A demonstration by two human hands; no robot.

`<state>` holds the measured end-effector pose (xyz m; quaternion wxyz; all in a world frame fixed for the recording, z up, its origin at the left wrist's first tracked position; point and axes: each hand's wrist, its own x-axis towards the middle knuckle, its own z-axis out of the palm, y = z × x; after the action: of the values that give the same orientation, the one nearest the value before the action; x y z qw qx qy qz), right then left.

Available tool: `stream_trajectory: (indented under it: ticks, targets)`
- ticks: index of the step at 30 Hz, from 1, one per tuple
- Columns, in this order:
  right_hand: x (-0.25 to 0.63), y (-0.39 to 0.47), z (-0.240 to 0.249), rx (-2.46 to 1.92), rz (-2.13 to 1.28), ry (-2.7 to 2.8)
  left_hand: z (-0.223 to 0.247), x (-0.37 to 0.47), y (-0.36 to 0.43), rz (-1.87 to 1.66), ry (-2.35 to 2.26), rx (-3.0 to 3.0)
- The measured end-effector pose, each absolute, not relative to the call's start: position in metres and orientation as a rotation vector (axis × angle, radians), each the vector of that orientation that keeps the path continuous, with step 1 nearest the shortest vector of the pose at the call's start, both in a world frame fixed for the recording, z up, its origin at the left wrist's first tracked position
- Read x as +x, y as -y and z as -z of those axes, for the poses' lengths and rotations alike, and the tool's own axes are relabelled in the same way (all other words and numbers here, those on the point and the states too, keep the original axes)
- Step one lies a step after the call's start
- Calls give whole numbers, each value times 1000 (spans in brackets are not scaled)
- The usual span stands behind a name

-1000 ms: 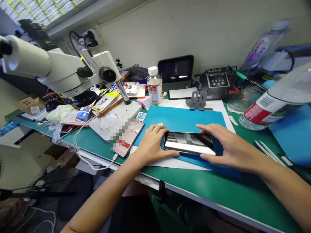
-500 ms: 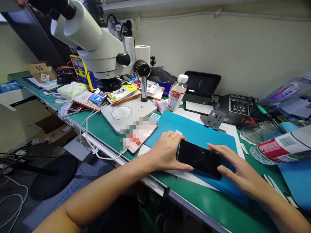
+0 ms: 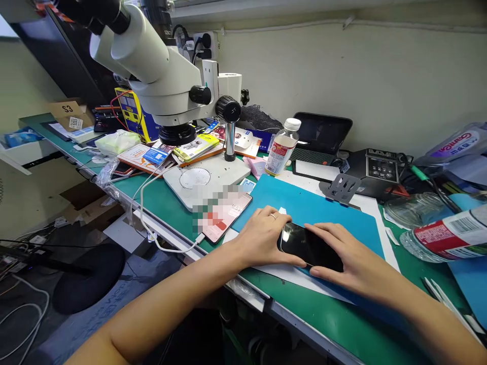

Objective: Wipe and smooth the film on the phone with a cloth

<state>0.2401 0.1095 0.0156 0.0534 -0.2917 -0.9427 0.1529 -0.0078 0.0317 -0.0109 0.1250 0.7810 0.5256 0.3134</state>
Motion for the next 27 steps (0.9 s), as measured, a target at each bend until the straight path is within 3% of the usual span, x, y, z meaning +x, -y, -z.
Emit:
stream_trajectory:
  ticks: [8,15,27]
  targets:
    - [259,-122,16,-871,-578,2563,13,-13,-31,-817,-1834,2365]
    - [256,-122,10,-845,-615,2344,12,-22,-34,-762,-1894,2345]
    - [250,-111,6,-829,-647,2375,-32,-1,-24,-1099,-1818,2316]
